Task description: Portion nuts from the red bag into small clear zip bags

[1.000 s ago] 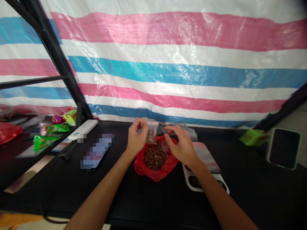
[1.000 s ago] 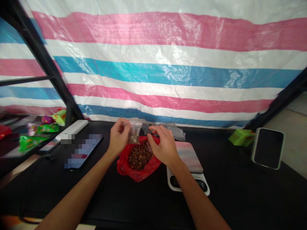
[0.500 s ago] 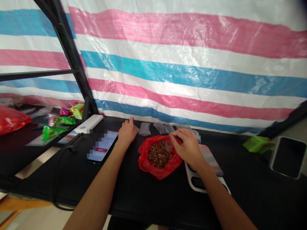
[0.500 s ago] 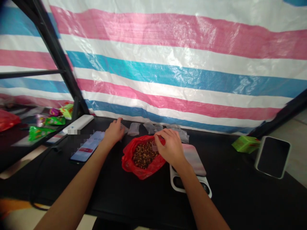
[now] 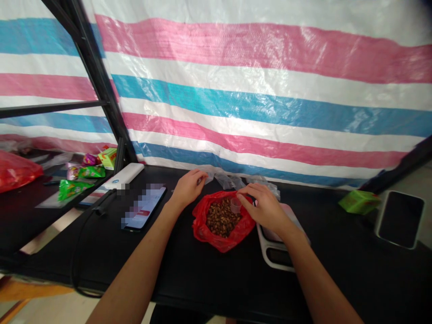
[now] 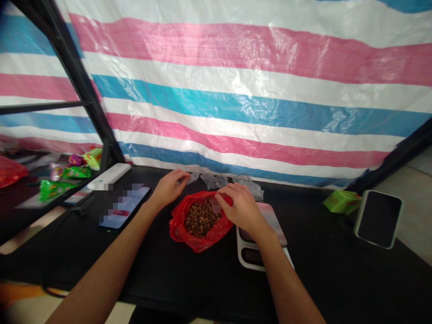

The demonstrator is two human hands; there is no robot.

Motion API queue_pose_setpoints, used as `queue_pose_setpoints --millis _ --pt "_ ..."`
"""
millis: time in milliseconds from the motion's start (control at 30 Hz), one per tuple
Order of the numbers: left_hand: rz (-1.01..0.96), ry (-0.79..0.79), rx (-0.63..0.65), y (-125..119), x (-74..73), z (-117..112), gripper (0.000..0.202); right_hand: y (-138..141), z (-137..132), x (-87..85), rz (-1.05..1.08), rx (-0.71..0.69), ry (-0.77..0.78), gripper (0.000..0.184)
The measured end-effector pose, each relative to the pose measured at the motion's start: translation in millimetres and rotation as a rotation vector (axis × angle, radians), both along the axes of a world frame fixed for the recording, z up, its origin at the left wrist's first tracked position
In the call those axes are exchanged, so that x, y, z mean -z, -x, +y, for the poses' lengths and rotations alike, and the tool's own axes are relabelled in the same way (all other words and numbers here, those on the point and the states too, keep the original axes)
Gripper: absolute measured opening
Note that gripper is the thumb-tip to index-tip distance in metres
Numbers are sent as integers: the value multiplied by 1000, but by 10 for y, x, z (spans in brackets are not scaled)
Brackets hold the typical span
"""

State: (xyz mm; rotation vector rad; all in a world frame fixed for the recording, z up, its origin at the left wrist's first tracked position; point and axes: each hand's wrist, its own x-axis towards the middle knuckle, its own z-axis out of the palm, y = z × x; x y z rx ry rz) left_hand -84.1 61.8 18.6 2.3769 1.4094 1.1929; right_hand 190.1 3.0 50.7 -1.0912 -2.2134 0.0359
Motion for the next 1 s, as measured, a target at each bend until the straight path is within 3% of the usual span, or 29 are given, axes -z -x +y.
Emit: queue_pose_setpoints --millis 100,200,267,400,500,600,667,833,1000 --pt "-376 -53 33 -193 -136 -104 21 45 -55 -32 120 -11 -37 17" --pt "-574 93 184 -464 -220 -265 23 113 -108 -54 148 -29 -38 41" --pt "-661 242 299 -614 -230 -358 26 142 -118 -51 124 -41 -14 52" --pt "-823 421 501 -734 -201 -436 36 125 -83 -13 151 -28 -31 56" --pt "-837 470 535 -734 -201 -446 38 97 -58 15 127 -35 -42 65" --pt "-845 411 493 -739 -226 -469 34 96 -51 38 83 -46 -38 70" --pt "-853 333 446 -745 -243 -487 30 104 -46 54 68 -35 -54 65" --pt "-890 261 367 -675 -274 -460 27 101 -25 78 102 -33 -115 28" --pt "-814 416 574 -557 -281 -425 57 143 -60 52 288 -52 -18 22"
